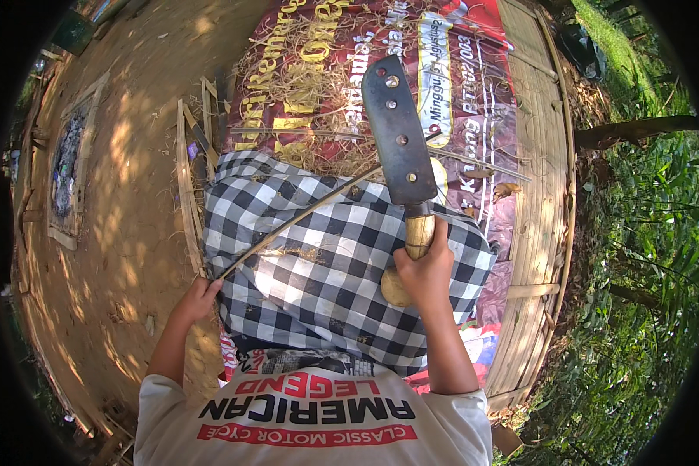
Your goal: The person uses a large knife to shave thin layers off a strip of bamboo held on a covered bamboo platform.
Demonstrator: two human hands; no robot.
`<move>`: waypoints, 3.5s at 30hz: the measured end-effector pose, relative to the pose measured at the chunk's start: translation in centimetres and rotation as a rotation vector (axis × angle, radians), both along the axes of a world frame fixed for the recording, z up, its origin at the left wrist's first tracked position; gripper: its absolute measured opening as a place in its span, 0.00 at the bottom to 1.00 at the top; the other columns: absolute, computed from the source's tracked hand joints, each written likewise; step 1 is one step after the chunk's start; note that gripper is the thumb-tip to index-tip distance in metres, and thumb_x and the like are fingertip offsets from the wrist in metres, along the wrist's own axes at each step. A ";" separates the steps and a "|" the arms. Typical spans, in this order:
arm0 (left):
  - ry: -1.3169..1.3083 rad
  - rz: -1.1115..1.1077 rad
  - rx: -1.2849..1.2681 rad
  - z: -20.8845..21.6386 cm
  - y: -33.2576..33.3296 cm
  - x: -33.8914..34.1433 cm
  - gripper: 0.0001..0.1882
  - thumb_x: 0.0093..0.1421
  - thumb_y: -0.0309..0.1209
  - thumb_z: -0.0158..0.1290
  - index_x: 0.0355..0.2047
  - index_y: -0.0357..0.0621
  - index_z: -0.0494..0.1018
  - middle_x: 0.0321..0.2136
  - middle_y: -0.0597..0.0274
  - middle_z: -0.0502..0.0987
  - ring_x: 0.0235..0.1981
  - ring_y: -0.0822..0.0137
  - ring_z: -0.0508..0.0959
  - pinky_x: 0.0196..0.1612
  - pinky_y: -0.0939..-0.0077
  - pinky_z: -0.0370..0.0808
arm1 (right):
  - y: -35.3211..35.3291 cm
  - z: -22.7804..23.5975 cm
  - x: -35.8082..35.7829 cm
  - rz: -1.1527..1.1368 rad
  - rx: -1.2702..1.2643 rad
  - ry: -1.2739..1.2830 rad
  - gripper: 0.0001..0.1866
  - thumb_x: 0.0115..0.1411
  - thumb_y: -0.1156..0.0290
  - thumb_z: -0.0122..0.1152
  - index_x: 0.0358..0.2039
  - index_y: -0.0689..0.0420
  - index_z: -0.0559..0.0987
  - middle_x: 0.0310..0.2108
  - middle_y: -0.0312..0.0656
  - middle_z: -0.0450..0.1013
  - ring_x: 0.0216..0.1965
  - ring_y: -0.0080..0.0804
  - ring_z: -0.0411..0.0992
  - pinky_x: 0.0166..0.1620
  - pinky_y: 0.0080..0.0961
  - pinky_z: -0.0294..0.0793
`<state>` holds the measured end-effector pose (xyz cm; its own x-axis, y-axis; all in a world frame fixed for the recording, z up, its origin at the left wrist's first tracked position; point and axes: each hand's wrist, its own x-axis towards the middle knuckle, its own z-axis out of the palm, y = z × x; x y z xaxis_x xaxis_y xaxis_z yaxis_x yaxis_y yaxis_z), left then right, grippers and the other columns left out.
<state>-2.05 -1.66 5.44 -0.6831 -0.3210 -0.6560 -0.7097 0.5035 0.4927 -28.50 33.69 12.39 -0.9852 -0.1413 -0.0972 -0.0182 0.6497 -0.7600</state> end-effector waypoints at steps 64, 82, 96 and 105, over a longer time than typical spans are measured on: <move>0.068 0.114 0.119 2.1 2.7 -1.0 0.33 0.66 0.52 0.44 0.30 0.24 0.72 0.27 0.32 0.75 0.35 0.44 0.78 0.41 0.61 0.72 | 0.1 -0.5 1.7 0.401 0.127 -0.159 0.32 0.42 0.77 0.63 0.52 0.59 0.66 0.30 0.61 0.75 0.36 0.63 0.74 0.40 0.46 0.73; -0.014 0.139 -0.002 0.6 2.9 0.0 0.34 0.66 0.54 0.43 0.31 0.25 0.72 0.24 0.37 0.74 0.30 0.47 0.77 0.37 0.61 0.71 | -2.6 -0.3 1.7 0.128 0.000 -0.138 0.32 0.44 0.78 0.61 0.53 0.61 0.64 0.30 0.60 0.75 0.35 0.60 0.76 0.39 0.40 0.75; 0.096 0.183 0.100 0.4 2.7 0.0 0.35 0.66 0.53 0.44 0.26 0.24 0.71 0.22 0.36 0.72 0.26 0.51 0.74 0.35 0.61 0.70 | -3.1 -1.8 5.6 0.523 0.092 -0.141 0.32 0.43 0.76 0.64 0.52 0.56 0.66 0.29 0.59 0.76 0.32 0.61 0.75 0.37 0.47 0.75; -0.062 0.133 0.002 -0.4 2.7 0.5 0.29 0.68 0.48 0.43 0.38 0.24 0.72 0.30 0.39 0.77 0.34 0.53 0.77 0.41 0.63 0.71 | -3.9 -2.0 5.0 0.241 0.030 -0.084 0.34 0.44 0.79 0.62 0.55 0.61 0.65 0.30 0.59 0.76 0.33 0.59 0.76 0.35 0.42 0.76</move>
